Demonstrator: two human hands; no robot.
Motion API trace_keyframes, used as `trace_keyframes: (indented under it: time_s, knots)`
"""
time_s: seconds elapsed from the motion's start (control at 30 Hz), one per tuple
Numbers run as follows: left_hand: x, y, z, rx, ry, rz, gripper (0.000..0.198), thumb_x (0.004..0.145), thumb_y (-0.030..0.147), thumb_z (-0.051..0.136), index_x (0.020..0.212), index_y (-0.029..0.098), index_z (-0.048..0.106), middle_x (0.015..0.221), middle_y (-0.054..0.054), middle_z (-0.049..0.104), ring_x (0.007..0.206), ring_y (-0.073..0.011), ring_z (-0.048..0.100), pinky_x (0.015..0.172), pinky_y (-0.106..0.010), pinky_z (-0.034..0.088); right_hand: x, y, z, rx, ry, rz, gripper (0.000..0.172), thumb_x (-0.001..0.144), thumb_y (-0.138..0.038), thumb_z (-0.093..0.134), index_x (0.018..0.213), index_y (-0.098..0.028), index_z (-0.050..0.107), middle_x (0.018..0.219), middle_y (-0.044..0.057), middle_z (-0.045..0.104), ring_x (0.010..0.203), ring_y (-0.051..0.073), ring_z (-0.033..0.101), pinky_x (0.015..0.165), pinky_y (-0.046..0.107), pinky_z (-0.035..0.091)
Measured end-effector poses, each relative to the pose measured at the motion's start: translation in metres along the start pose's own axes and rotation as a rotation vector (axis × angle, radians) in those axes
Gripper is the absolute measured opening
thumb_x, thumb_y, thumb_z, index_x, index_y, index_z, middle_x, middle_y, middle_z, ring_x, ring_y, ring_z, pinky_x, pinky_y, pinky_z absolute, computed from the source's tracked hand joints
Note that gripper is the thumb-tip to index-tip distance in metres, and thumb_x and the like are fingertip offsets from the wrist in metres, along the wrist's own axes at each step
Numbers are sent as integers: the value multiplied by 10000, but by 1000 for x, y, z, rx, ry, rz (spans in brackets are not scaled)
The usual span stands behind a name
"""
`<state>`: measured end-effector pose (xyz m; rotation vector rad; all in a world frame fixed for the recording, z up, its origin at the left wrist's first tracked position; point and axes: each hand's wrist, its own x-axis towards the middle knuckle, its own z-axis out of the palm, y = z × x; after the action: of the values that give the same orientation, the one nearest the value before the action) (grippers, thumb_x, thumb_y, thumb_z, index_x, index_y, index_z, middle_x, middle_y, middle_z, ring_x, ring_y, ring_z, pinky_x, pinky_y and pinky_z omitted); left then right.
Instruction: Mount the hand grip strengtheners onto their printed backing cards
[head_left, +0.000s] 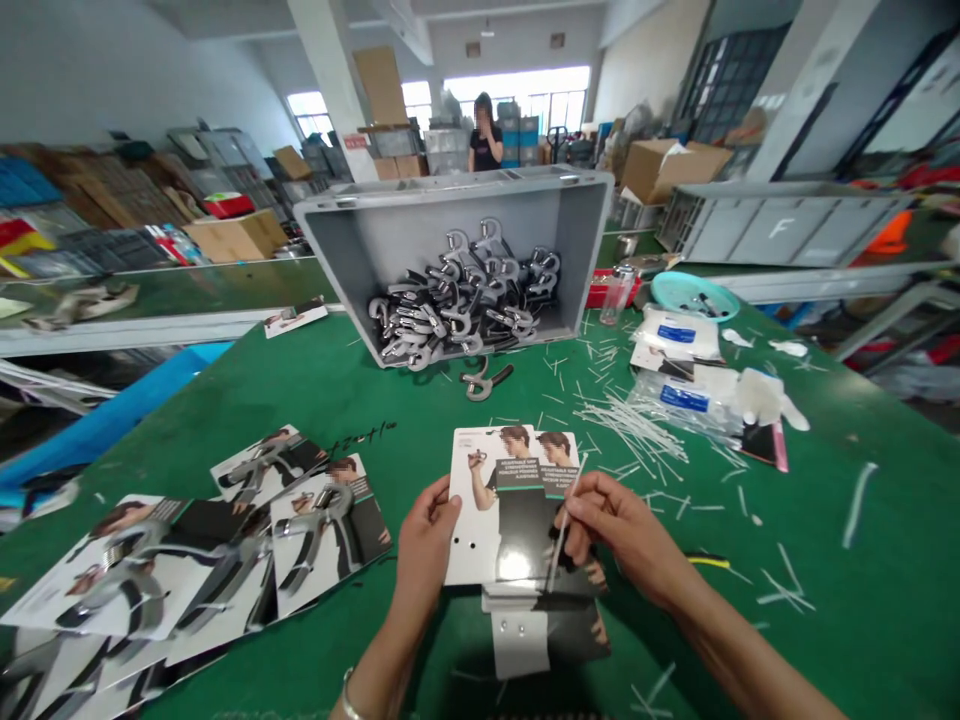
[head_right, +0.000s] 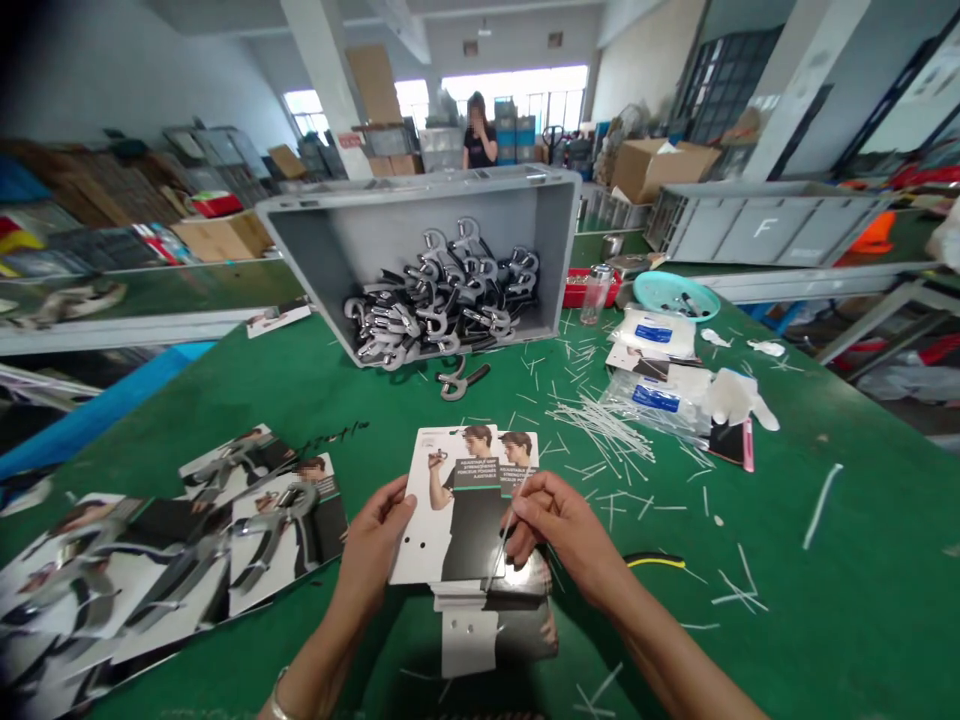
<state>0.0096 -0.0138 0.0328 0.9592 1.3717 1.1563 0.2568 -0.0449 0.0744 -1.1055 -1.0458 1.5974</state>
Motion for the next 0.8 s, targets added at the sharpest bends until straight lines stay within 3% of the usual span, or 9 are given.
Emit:
trace_keyframes:
  time_s: [0.13, 0.3, 0.53, 0.67, 0.8]
  knots:
    - [-4, 2, -5, -129, -13, -44, 624, 709, 392, 772, 1240, 117, 595, 994, -106, 733, 740, -175, 672, 638, -251, 502, 14, -9, 14, -76, 12, -101, 235, 918, -420, 607, 928, -204, 517, 861, 50, 735, 651, 157, 706, 629, 290, 579]
    - [-8, 2, -13, -136, 13, -13, 562, 716, 357, 769, 1197, 112, 615, 889, -75, 724, 662, -141, 640, 599, -224, 479, 44, -4, 42, -295, 75, -318, 226, 976, -433, 501, 1014, -211, 486, 852, 60, 726, 666, 174, 712, 632, 317, 589]
    - [-2, -10, -33, -268, 21, -55, 413, 824, 450, 663, 1106, 148, 666, 832, -39, 696, 662, -116, 606, 588, -196, 451, 56, 18, 55, -616, 108, -350, 254, 1022, -401, 395, 1029, -185, 529, 756, 52, 707, 626, 163, 698, 655, 312, 577]
    - [1, -24, -24, -415, -69, -153, 413, 710, 381, 782, 1043, 153, 696, 817, -30, 713, 659, -128, 620, 604, -208, 454, 53, 22, 51, -671, 51, -380, 220, 1020, -385, 406, 1071, -193, 499, 833, 69, 714, 671, 165, 705, 660, 307, 580]
    - [4, -28, -5, -563, -122, -318, 411, 556, 309, 856, 888, 110, 719, 670, -26, 695, 549, -144, 599, 545, -234, 446, 51, 23, 49, -696, 115, -442, 218, 1020, -380, 400, 1068, -192, 500, 906, 87, 710, 620, 148, 688, 637, 301, 576]
